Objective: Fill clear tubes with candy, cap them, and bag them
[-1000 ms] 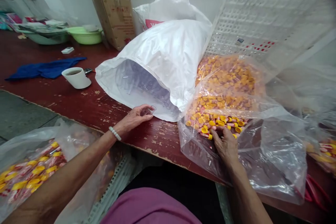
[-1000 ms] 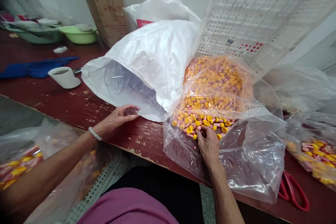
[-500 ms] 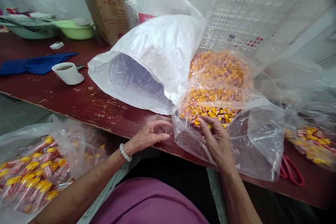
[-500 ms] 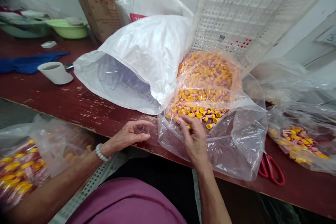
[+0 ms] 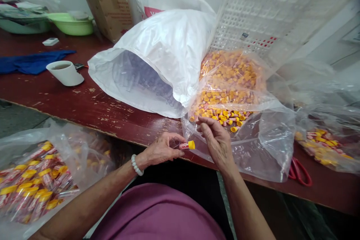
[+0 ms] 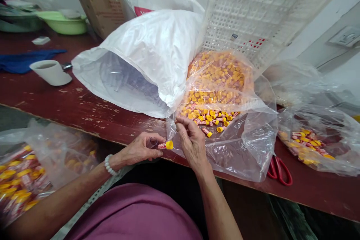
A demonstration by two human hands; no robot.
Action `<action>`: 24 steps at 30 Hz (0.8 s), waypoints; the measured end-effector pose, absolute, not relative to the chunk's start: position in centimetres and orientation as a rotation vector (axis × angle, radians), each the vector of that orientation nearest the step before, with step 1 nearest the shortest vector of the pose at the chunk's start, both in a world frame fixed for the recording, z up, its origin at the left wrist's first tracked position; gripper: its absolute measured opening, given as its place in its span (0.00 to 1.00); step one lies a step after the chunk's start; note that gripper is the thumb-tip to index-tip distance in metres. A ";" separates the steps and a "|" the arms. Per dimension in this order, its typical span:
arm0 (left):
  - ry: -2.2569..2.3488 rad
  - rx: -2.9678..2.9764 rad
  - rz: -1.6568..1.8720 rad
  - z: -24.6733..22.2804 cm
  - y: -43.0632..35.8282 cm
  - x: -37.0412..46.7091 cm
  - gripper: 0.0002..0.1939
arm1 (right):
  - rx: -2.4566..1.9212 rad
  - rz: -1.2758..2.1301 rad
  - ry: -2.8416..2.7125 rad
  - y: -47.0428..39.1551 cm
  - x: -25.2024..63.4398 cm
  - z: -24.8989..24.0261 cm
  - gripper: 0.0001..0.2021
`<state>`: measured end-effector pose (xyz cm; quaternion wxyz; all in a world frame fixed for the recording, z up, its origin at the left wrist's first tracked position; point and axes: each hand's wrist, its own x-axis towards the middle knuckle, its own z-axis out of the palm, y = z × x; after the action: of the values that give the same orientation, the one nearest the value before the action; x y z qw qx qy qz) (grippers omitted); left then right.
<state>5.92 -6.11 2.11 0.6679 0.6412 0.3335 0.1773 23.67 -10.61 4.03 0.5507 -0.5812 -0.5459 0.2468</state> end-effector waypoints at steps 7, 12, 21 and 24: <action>0.629 1.460 0.496 2.0 -8.0 7.8 0.04 | -1.372 0.296 -1.382 -8.3 19.8 2.7 0.18; 0.795 1.343 0.522 1.5 -7.3 7.3 0.08 | -1.536 0.137 -1.381 -8.4 24.1 1.9 0.14; 0.716 1.108 0.564 0.6 -5.9 6.3 0.14 | -2.015 -0.073 -1.467 -11.7 32.5 -2.7 0.11; 0.766 1.238 0.547 0.9 -6.2 6.9 0.11 | -1.814 0.101 -1.427 -12.4 29.2 -0.1 0.12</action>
<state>6.93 -6.18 0.92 0.7126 0.5584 0.3457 0.2467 29.24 -12.42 -0.15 0.4040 -0.7183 -0.5650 0.0400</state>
